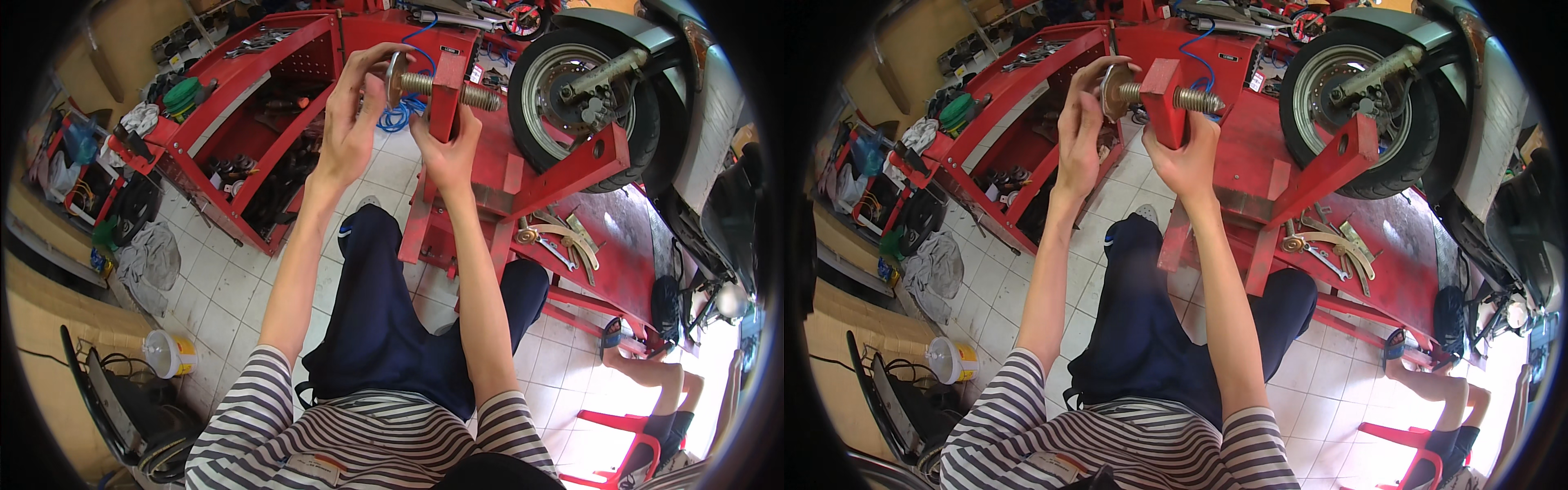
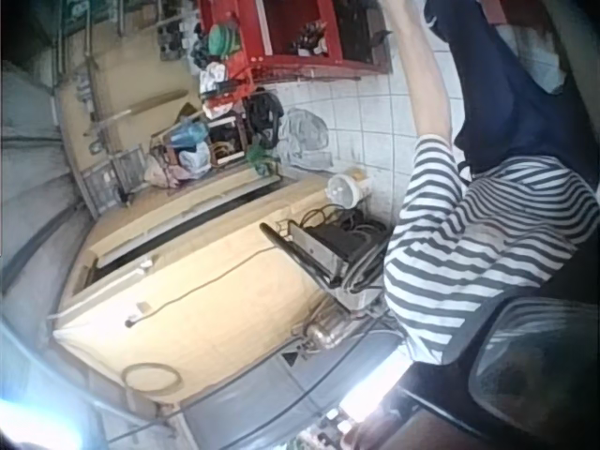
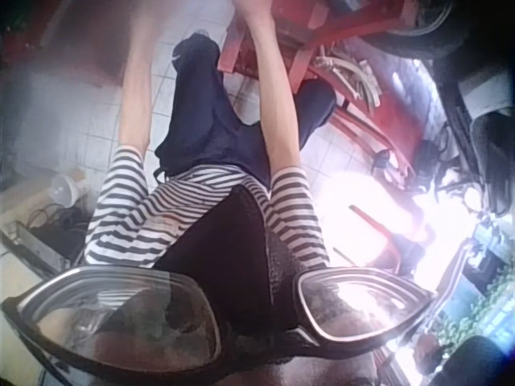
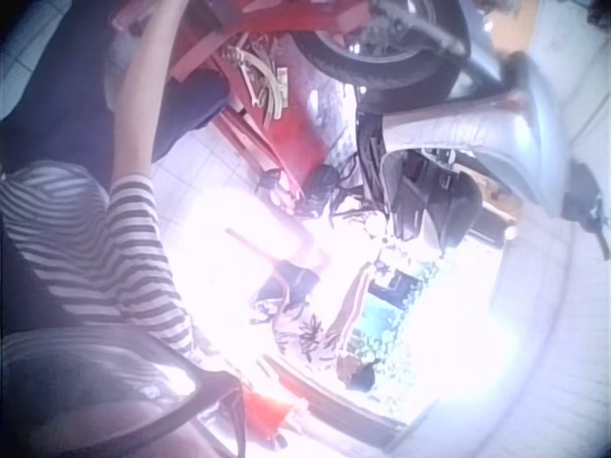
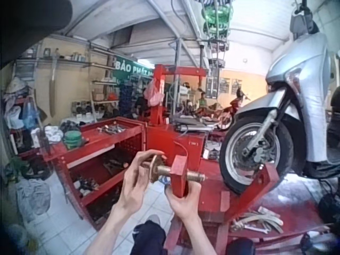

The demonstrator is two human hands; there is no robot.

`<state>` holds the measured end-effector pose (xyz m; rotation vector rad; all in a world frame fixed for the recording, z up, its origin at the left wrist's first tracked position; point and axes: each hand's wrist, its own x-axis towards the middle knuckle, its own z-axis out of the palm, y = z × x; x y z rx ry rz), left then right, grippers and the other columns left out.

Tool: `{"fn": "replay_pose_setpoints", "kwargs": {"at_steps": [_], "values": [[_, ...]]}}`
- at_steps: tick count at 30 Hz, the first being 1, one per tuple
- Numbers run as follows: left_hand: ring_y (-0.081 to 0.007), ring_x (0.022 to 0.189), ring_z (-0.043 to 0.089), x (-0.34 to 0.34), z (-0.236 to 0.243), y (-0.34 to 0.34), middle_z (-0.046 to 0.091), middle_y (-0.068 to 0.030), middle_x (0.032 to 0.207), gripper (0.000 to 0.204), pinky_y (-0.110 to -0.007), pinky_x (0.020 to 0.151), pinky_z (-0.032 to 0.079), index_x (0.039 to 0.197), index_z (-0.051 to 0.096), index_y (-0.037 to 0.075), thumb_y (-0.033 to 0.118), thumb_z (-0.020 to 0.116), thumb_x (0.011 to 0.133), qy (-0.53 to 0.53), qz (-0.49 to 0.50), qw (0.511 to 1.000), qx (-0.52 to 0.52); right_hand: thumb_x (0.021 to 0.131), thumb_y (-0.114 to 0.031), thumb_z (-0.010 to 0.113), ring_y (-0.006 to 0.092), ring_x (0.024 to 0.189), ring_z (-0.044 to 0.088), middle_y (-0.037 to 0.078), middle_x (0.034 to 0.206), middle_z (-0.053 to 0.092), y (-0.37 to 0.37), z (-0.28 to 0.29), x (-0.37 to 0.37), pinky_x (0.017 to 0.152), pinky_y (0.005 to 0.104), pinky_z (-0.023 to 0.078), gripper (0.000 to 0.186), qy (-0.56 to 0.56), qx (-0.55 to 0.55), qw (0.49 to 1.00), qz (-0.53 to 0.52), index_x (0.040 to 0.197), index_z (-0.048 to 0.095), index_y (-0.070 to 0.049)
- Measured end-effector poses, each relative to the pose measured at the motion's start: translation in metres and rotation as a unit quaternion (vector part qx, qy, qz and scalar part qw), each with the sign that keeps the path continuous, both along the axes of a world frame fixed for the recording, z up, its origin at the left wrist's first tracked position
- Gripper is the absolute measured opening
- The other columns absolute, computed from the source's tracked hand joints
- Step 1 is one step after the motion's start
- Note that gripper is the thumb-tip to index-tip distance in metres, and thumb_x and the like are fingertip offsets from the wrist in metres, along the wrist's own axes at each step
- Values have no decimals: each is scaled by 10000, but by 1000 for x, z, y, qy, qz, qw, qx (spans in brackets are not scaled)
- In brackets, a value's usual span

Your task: The person disassembles and adjusts a red motorcycle lift jack by removing a metal bracket and then rotating a large threaded screw mechanism by hand.

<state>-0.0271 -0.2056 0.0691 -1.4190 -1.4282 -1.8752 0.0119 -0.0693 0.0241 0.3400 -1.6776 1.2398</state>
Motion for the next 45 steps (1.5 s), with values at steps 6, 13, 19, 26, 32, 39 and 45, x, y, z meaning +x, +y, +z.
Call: {"fn": "replay_pose_setpoints", "kwargs": {"at_steps": [6,13,19,26,32,39,45], "values": [[-178,979,547,-5,-14,-14,528,-80,982,455,-309,879,433,1251,565,15,384,388,1051,-31,106,992,-59,769,-13,705,53,670,470,-23,707,523,-2,-3,-4,606,236,388,181,26,27,999,-9,868,554,0],[-180,1168,514,2,3,-9,570,-74,1311,346,-314,947,390,1228,604,35,247,445,1006,79,37,996,0,764,-13,711,58,665,481,-19,709,532,0,-1,0,617,242,405,193,-6,-2,1000,-3,879,557,5],[-194,1181,520,2,10,-16,544,-112,1294,453,-354,1008,397,1258,553,-18,307,316,1049,28,3,999,-42,766,-12,704,55,662,471,-23,702,520,0,-2,-2,610,240,400,181,12,1,1000,2,861,550,2],[-108,1026,515,12,4,-6,544,-40,1271,361,-275,857,401,1231,605,42,279,448,1009,-10,11,1000,-13,762,-14,702,57,667,473,-15,709,527,-3,0,1,603,248,404,170,9,4,1000,7,844,555,9],[-98,778,529,-6,-9,-22,657,-42,931,379,-258,704,420,989,673,-3,303,452,1031,-174,-94,973,-115,745,-28,708,73,671,493,1,706,534,-5,0,6,617,264,432,194,54,62,996,-34,873,573,28],[-136,1009,576,15,1,-19,610,-100,1204,355,-289,878,449,1236,574,-8,256,454,1030,-55,-51,995,62,767,-22,709,64,670,491,-7,703,537,2,-4,-1,635,251,424,180,8,9,1000,-24,871,565,8],[-139,1133,534,1,5,-20,549,-84,1324,373,-285,898,421,1298,559,27,194,561,965,45,-39,998,-7,764,-19,706,69,660,492,-7,705,547,-2,-1,2,623,247,414,179,25,8,1000,-10,871,565,4]]}}
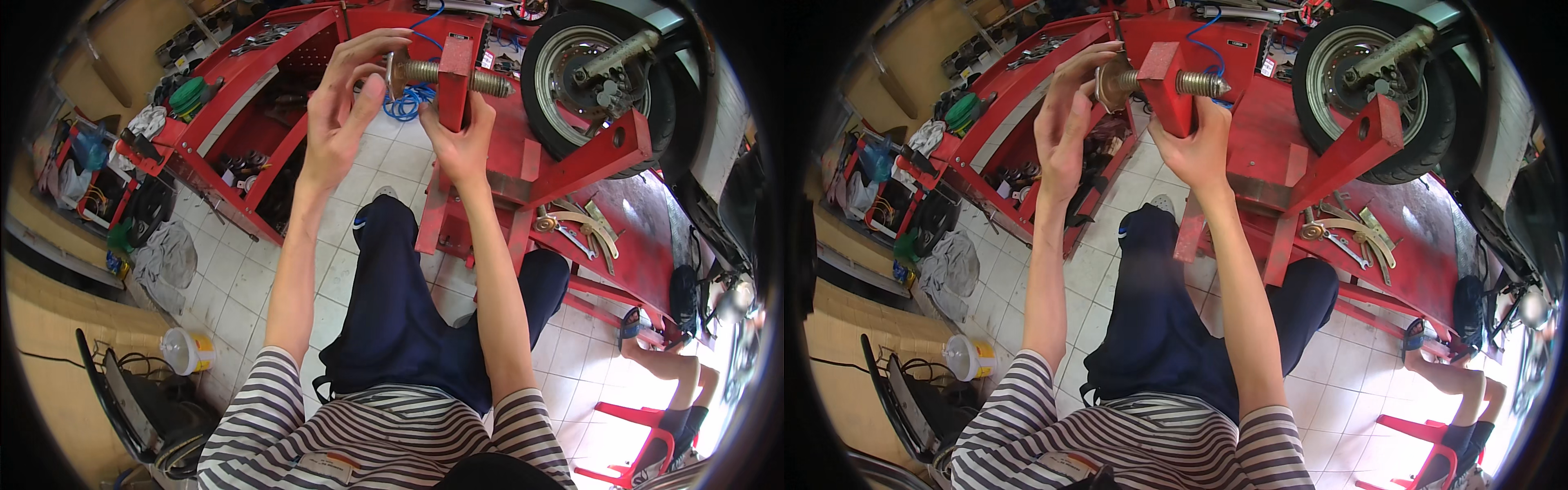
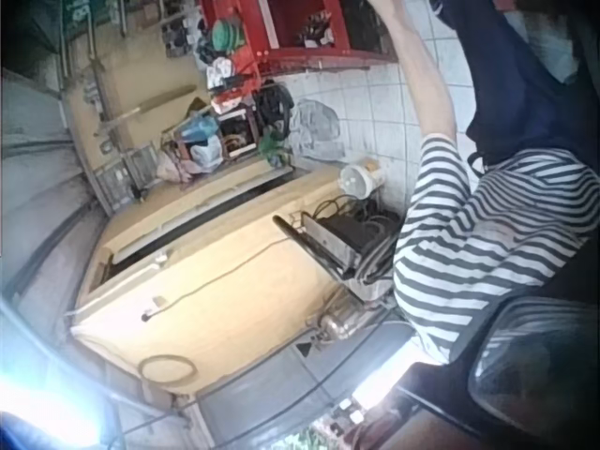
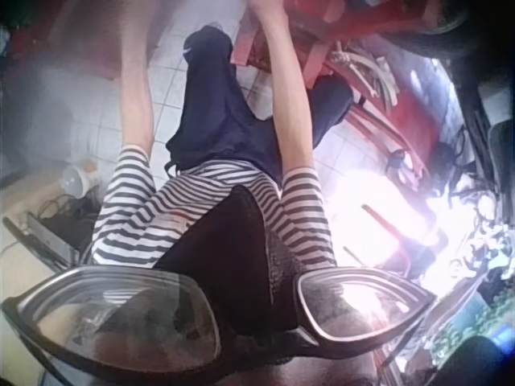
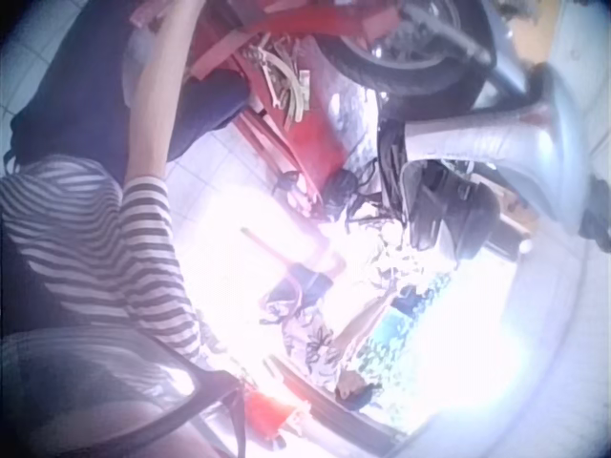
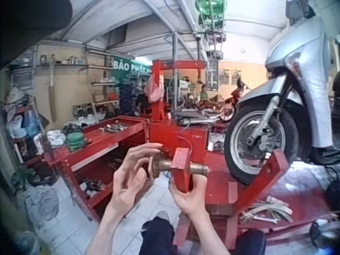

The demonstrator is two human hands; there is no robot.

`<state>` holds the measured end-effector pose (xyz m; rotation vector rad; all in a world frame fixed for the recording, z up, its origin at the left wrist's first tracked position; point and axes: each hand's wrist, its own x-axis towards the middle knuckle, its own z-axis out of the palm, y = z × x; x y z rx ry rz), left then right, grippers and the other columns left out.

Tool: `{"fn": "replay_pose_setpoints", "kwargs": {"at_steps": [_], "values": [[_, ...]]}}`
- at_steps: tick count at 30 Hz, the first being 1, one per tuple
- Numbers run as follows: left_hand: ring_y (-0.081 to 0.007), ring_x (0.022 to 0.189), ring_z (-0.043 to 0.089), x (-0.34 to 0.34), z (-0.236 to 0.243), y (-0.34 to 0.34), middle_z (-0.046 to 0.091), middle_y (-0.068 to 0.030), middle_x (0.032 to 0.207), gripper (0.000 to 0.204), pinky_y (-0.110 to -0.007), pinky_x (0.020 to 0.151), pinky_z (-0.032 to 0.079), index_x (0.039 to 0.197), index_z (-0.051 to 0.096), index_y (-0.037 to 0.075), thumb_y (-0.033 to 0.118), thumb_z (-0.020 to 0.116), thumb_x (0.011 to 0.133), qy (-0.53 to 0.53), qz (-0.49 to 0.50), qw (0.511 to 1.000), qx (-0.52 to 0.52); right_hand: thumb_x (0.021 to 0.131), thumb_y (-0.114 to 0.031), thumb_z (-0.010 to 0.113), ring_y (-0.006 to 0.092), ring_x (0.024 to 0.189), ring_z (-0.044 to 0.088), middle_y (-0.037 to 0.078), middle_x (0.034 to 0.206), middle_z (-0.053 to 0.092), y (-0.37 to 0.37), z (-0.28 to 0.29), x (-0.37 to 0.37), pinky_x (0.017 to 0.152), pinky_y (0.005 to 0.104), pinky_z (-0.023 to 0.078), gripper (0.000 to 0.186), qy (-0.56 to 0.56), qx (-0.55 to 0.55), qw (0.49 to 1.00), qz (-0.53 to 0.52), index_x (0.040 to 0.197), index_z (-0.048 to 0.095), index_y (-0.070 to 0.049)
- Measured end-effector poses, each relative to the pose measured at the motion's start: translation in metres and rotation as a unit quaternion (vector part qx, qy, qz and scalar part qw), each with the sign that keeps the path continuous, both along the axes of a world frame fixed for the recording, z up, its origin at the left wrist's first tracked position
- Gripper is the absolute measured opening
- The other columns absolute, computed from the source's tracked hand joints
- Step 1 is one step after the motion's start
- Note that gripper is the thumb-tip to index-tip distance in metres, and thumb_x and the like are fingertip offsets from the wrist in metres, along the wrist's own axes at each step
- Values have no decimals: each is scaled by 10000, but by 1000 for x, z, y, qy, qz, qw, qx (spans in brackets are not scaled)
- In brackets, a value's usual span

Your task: The person disassembles and adjusts a red motorcycle lift jack by removing a metal bracket and then rotating a large threaded screw mechanism by hand.

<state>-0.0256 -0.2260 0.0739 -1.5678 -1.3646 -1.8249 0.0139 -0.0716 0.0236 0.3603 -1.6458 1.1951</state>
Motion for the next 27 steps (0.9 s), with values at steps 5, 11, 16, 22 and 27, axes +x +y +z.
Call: {"fn": "replay_pose_setpoints", "kwargs": {"at_steps": [5,11,16,22,27], "values": [[-124,1110,516,-2,3,3,557,-43,1293,373,-268,861,404,1307,581,87,206,582,953,-9,35,999,-32,713,-32,708,90,667,515,20,707,560,-1,6,1,641,255,428,182,-13,0,999,-52,836,579,1],[-100,787,496,-8,4,-3,582,-34,1059,359,-247,709,406,1216,613,68,334,461,1030,-125,38,981,-147,702,-33,701,93,675,520,22,718,566,3,2,-1,653,257,435,173,-2,19,999,-48,824,584,4],[-95,806,537,-9,-12,-4,605,-58,1034,492,-258,709,431,1118,592,10,403,301,1073,-188,72,978,-46,705,-30,703,83,681,512,5,716,556,-1,1,0,646,253,423,185,-14,-18,1000,-9,838,579,4],[-165,1022,590,-1,-6,4,555,-82,1246,400,-309,925,451,1346,486,20,202,544,995,-58,24,998,-14,714,-33,706,80,683,503,3,730,557,6,1,-5,657,244,417,210,-29,-28,999,-13,878,576,-2],[-227,1186,541,-6,-28,7,456,-108,1397,507,-390,1002,428,1379,456,38,197,633,931,-43,38,998,3,719,-36,707,79,689,504,0,745,555,6,1,-8,659,242,417,232,-28,-31,999,-4,906,575,2]]}}
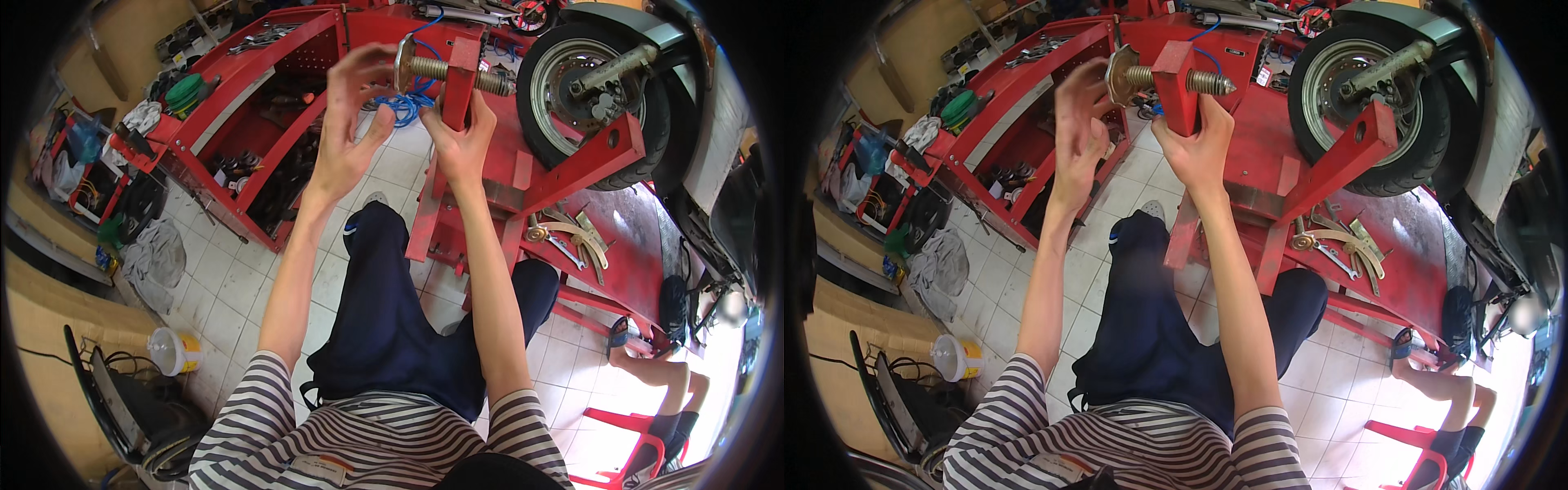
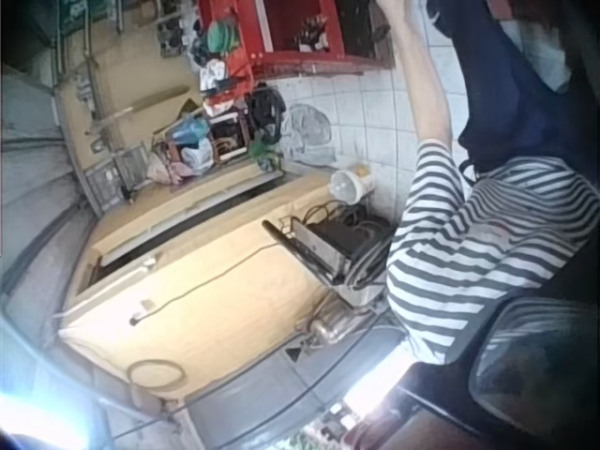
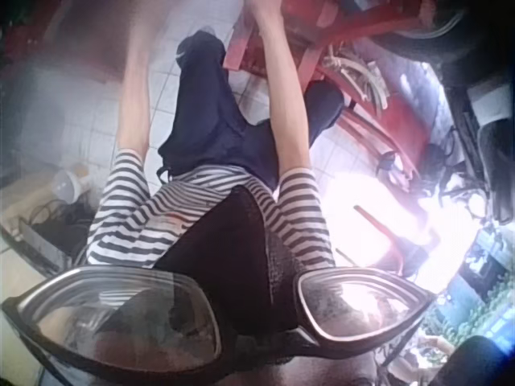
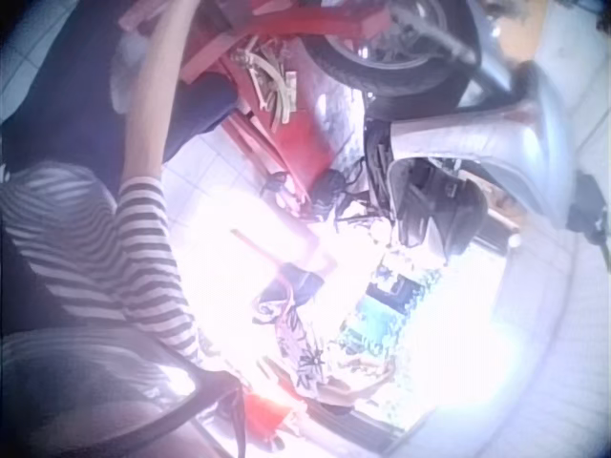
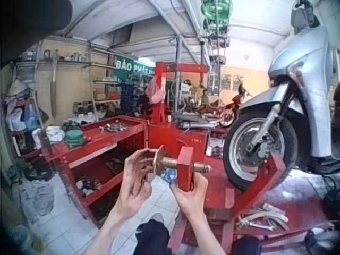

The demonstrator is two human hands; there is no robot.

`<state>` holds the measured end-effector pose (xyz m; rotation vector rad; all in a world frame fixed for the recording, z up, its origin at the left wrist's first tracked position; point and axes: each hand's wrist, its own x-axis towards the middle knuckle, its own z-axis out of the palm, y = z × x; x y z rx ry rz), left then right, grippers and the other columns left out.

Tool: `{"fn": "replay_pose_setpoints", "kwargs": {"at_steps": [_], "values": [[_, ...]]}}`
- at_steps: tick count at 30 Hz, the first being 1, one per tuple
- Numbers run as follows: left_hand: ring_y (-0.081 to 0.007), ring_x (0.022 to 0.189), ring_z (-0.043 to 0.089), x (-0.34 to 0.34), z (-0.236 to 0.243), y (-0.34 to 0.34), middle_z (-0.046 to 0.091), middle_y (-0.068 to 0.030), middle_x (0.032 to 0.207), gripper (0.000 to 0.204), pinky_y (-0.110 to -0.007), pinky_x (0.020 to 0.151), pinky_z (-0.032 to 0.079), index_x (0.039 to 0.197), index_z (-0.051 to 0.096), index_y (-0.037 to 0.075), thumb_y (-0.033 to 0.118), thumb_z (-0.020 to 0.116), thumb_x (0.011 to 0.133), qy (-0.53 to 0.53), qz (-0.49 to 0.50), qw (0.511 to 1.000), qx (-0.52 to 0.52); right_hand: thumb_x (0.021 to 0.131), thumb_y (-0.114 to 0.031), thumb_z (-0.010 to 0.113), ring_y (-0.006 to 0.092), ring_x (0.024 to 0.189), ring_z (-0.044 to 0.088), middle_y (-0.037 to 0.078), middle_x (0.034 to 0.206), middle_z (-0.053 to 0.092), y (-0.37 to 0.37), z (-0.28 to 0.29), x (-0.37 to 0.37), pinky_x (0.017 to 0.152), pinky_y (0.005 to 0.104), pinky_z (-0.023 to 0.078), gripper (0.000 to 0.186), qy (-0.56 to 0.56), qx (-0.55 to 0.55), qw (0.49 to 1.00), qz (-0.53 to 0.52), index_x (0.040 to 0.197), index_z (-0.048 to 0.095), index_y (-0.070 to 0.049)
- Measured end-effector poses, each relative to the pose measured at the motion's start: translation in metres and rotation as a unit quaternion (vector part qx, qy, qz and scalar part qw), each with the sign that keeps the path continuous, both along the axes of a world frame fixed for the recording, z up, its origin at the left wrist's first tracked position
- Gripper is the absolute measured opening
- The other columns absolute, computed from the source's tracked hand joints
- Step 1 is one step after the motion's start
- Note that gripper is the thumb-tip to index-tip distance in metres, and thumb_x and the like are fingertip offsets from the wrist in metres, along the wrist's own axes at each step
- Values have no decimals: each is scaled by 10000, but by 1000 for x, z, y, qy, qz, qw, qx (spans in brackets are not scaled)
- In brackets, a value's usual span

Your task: The person disassembles and adjusts a red motorcycle lift jack by removing a metal bracket and then rotating a large threaded screw mechanism by hand.

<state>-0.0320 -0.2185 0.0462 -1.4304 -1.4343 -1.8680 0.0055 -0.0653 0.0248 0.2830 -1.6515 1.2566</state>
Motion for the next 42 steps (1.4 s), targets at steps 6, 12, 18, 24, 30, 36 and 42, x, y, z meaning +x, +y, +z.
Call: {"fn": "replay_pose_setpoints", "kwargs": {"at_steps": [6,12,18,24,30,36,42], "values": [[-204,1120,567,-8,21,1,427,-86,1442,531,-393,915,485,1388,473,90,124,666,895,42,-2,997,-59,678,-69,686,120,672,561,81,741,632,-2,2,2,682,272,478,360,-9,-16,1000,1,1013,616,42],[-140,878,589,-11,35,-1,516,-102,1324,435,-277,689,504,1379,469,68,350,371,1062,-94,87,957,-262,697,-42,685,99,678,534,46,736,596,1,2,2,665,258,452,291,-3,-13,1000,3,967,601,25],[-132,952,603,-8,30,-9,514,-86,1352,493,-254,618,524,1428,410,46,232,556,995,-17,-154,985,-70,737,-25,702,66,682,491,-6,726,544,-7,1,5,633,241,408,201,14,9,1000,5,887,573,6],[-66,712,581,0,38,-23,673,-15,992,575,-210,580,438,1380,502,89,89,677,833,-34,-26,988,-148,743,-20,709,63,664,480,-11,716,539,-7,-5,10,620,235,405,185,2,20,1000,9,852,562,3],[-82,684,566,-12,27,-45,640,-32,774,435,-224,573,417,1245,590,45,118,715,835,-52,14,969,-240,760,-3,695,63,652,458,-18,708,521,-5,-9,8,614,239,401,179,21,59,998,-6,869,554,1],[-109,998,577,16,40,-31,593,-53,1211,553,-256,709,534,1308,553,97,-20,724,795,-23,3,999,-47,761,-2,692,61,656,471,-10,713,532,-10,-5,8,617,240,407,177,12,25,999,17,874,556,7],[-116,804,585,-9,43,-41,645,-35,1108,405,-261,695,494,1327,552,119,352,495,1000,-96,85,944,-304,765,-17,696,64,661,495,3,726,562,-7,-7,8,624,240,415,178,6,19,1000,19,875,558,8]]}}
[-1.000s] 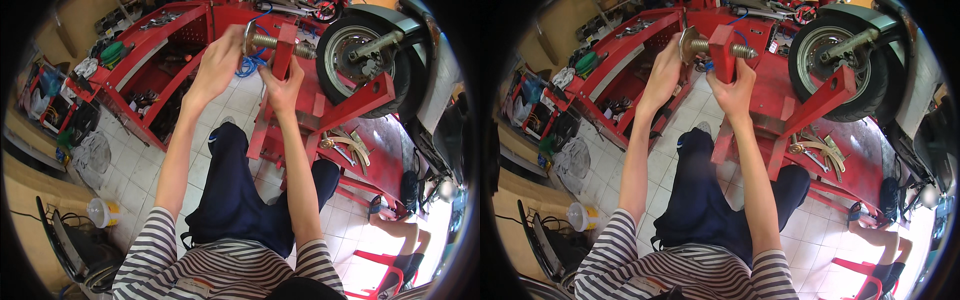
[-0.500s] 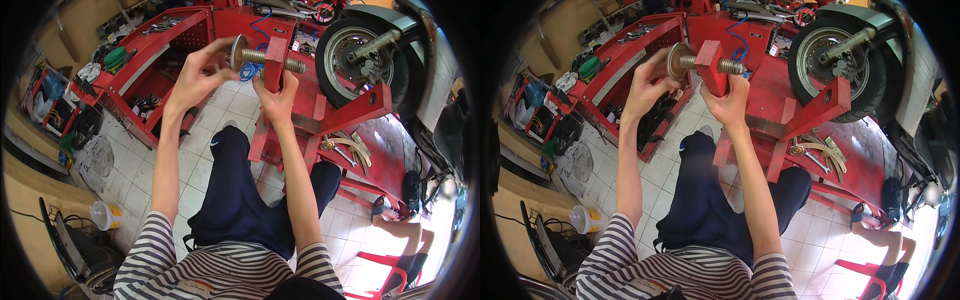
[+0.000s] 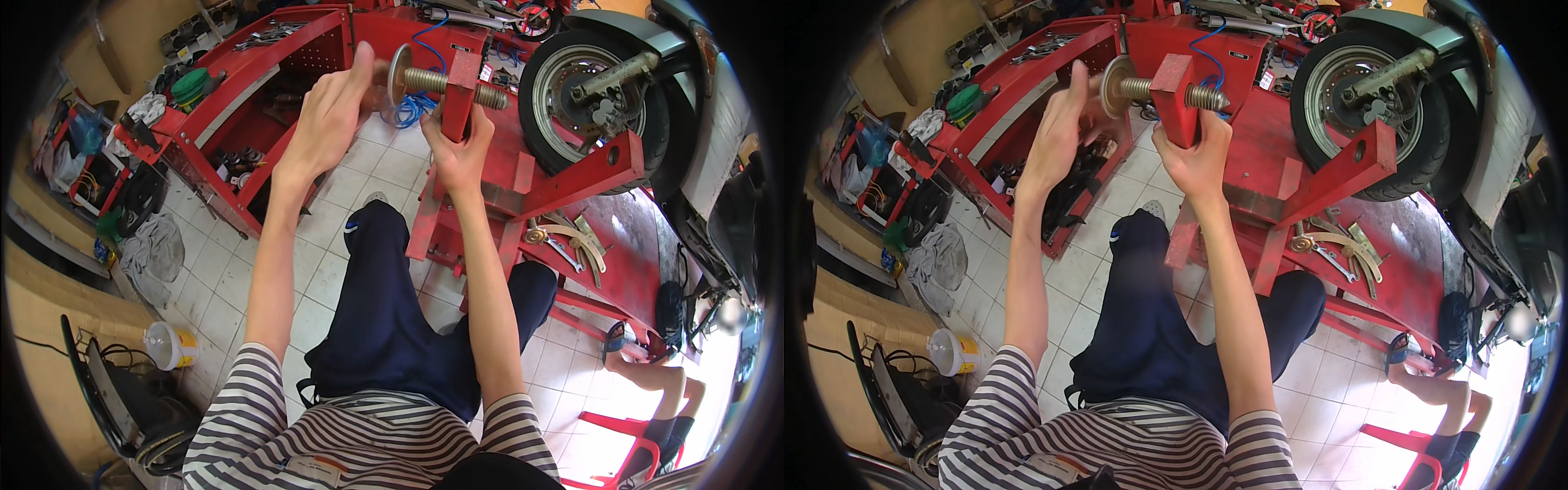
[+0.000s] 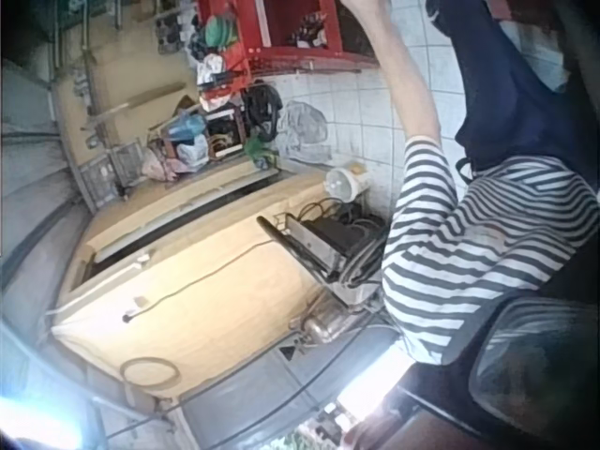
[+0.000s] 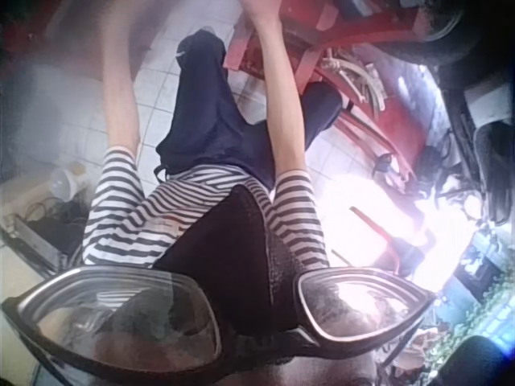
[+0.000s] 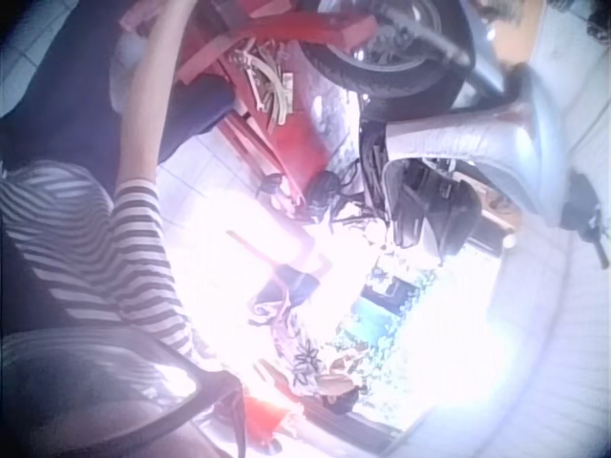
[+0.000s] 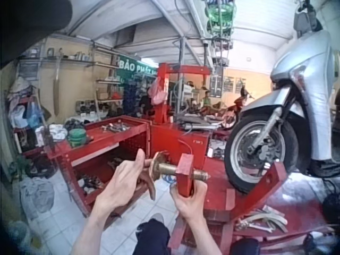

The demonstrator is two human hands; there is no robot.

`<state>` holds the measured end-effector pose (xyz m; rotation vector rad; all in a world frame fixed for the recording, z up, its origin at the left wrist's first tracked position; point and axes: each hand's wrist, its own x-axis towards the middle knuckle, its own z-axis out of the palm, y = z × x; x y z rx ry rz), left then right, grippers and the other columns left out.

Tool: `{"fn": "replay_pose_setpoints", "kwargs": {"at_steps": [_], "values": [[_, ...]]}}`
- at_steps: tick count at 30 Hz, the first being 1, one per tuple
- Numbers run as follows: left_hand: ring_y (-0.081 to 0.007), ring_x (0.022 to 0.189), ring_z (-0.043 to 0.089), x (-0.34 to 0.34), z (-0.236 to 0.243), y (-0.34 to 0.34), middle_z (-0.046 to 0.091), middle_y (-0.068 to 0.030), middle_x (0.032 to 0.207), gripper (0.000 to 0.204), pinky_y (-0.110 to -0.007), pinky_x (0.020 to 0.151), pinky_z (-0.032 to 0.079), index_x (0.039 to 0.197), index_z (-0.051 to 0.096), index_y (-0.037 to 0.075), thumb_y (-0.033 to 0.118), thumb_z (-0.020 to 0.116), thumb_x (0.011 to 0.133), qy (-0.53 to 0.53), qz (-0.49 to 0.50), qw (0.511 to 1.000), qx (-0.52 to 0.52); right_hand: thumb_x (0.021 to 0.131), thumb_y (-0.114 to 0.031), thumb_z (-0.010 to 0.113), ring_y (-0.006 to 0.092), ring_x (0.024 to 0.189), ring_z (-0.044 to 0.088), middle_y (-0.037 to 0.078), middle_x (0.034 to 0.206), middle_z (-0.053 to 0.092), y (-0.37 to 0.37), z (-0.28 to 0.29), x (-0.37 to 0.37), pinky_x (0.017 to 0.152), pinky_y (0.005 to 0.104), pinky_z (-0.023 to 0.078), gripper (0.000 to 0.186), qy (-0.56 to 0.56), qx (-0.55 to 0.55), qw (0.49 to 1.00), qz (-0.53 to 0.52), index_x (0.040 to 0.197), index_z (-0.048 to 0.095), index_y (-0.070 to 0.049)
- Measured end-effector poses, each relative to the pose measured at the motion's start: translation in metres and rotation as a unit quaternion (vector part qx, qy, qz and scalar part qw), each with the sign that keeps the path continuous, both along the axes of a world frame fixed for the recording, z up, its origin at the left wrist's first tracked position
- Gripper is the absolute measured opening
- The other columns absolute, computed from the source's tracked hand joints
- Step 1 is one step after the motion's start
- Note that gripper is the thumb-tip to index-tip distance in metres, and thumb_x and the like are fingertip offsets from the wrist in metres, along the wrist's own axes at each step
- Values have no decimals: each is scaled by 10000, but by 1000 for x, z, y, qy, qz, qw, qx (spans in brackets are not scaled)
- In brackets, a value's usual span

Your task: The person disassembles and adjusts a red motorcycle lift jack by removing a metal bracket and then rotating a large threaded screw mechanism by hand.

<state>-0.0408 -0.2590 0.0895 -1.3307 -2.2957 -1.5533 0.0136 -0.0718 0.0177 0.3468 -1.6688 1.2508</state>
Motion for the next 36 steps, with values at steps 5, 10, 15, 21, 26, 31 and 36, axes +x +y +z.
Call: {"fn": "replay_pose_setpoints", "kwargs": {"at_steps": [5,10,15,21,26,31,36], "values": [[-118,826,584,10,-21,19,609,-37,1204,509,-277,688,490,1393,477,115,435,487,997,-3,-81,971,226,770,-25,700,64,664,505,2,725,562,-2,0,0,631,240,423,179,-2,0,1000,-1,874,558,7],[-103,752,569,10,-21,14,618,-44,1094,453,-241,599,447,1307,544,90,383,542,962,75,-72,980,167,775,-29,704,67,675,508,6,745,565,-3,0,1,640,241,429,188,-4,-5,1000,6,888,558,2],[-68,571,531,-1,-21,0,656,-61,817,424,-210,450,362,1048,637,45,404,411,1035,-86,-72,980,164,780,-31,709,71,690,514,7,762,568,1,-1,-1,657,237,434,196,-6,-10,1000,3,901,558,-1],[-106,756,621,18,-10,15,630,-55,1132,439,-233,612,491,1320,536,80,135,653,900,79,-81,965,237,776,-22,706,71,700,518,2,761,561,-3,-1,0,668,240,437,197,-17,-22,1000,8,907,560,-4],[-107,617,549,16,0,3,691,-91,1023,444,-259,575,427,1295,557,41,373,478,1011,-61,-70,993,73,774,-9,692,71,698,511,0,756,556,-4,-1,0,667,243,436,185,-9,-16,1000,10,898,555,-1],[-124,795,604,23,-11,15,641,-76,1174,393,-243,595,467,1229,602,42,208,676,880,-53,-80,963,253,767,14,673,73,692,496,2,750,549,-4,-4,4,659,243,427,174,-16,-12,1000,19,883,544,0],[-126,928,604,18,-7,10,503,-60,1382,627,-244,641,532,1270,576,49,-9,788,682,175,-71,966,176,744,-28,689,104,623,524,48,676,571,-4,-3,0,608,276,439,174,19,-14,1000,1,858,566,18]]}}
